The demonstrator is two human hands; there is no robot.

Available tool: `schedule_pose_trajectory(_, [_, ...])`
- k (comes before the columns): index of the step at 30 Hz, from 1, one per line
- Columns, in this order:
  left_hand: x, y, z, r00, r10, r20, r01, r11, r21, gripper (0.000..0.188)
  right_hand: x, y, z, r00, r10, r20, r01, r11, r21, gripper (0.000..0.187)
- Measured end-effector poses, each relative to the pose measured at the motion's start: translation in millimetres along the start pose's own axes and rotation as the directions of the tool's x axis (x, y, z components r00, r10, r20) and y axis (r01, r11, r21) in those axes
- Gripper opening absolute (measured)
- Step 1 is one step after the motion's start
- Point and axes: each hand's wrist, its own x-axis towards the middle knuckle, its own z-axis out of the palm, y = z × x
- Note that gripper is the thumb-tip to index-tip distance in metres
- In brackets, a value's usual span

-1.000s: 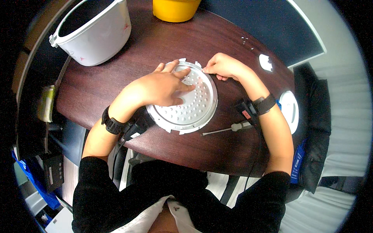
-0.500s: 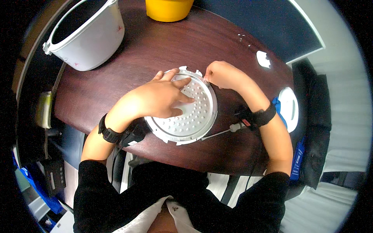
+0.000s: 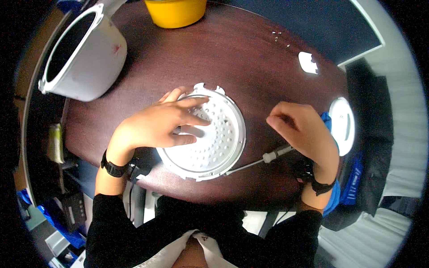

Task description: The person wipes a perforated metal lid with a blue cloth, then places it on a white plastic ring. They pick up a white plastic cap, set it aside, and proceed to insert small screws into the lid's edge holes by hand, rotating the lid to access different positions.

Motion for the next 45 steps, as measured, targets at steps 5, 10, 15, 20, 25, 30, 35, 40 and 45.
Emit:
schedule_pose_trajectory(5, [11.9, -1.2, -11.3, 0.997, -0.042, 0.069, 0.051, 0.988, -0.146, 0.034, -4.2, 18.9, -17.6, 0.993, 0.018, -0.118, -0.021, 0.999, -0.028, 0.020])
schedule_pose_trajectory(10, [12.4, 6.7, -10.1, 0.997, -0.066, 0.043, 0.072, 0.987, -0.146, 0.032, -23.1, 27.7, -30.1, 0.972, -0.035, -0.231, 0.021, 0.998, -0.060, 0.025])
schedule_pose_trajectory(15, [19.9, 16.7, -10.3, 0.991, -0.090, 0.097, 0.100, 0.989, -0.112, 0.031, -32.6, 37.4, -35.6, 0.968, 0.012, -0.250, -0.030, 0.997, -0.070, 0.024])
schedule_pose_trajectory(20, [22.0, 10.4, -7.2, 0.986, -0.137, 0.092, 0.153, 0.967, -0.203, 0.031, -39.1, 49.6, -52.8, 0.975, 0.056, -0.214, -0.082, 0.990, -0.114, 0.024])
schedule_pose_trajectory(25, [15.8, 1.3, -14.7, 0.995, -0.070, 0.074, 0.083, 0.978, -0.192, 0.031, -43.1, 57.1, -61.6, 0.974, -0.072, -0.216, 0.060, 0.996, -0.060, 0.024])
schedule_pose_trajectory(30, [12.6, -22.7, -25.0, 0.982, -0.041, 0.182, 0.099, 0.941, -0.324, 0.032, -51.4, 59.2, -71.0, 0.947, -0.110, -0.301, 0.108, 0.994, -0.023, 0.024])
schedule_pose_trajectory(35, [6.4, -26.9, -23.5, 0.983, -0.087, 0.160, 0.152, 0.876, -0.458, 0.027, -47.5, 73.2, -69.5, 0.929, -0.100, -0.357, 0.084, 0.995, -0.060, 0.025])
schedule_pose_trajectory(40, [7.1, -32.4, -22.7, 0.987, -0.005, 0.159, 0.084, 0.867, -0.491, 0.027, -55.8, 71.8, -74.4, 0.932, 0.051, -0.359, -0.064, 0.998, -0.024, 0.024])
schedule_pose_trajectory(45, [-1.7, -26.3, -23.1, 0.991, -0.002, 0.136, 0.058, 0.911, -0.409, 0.032, -28.6, 42.1, -52.1, 0.979, 0.042, -0.199, -0.086, 0.972, -0.218, 0.021])
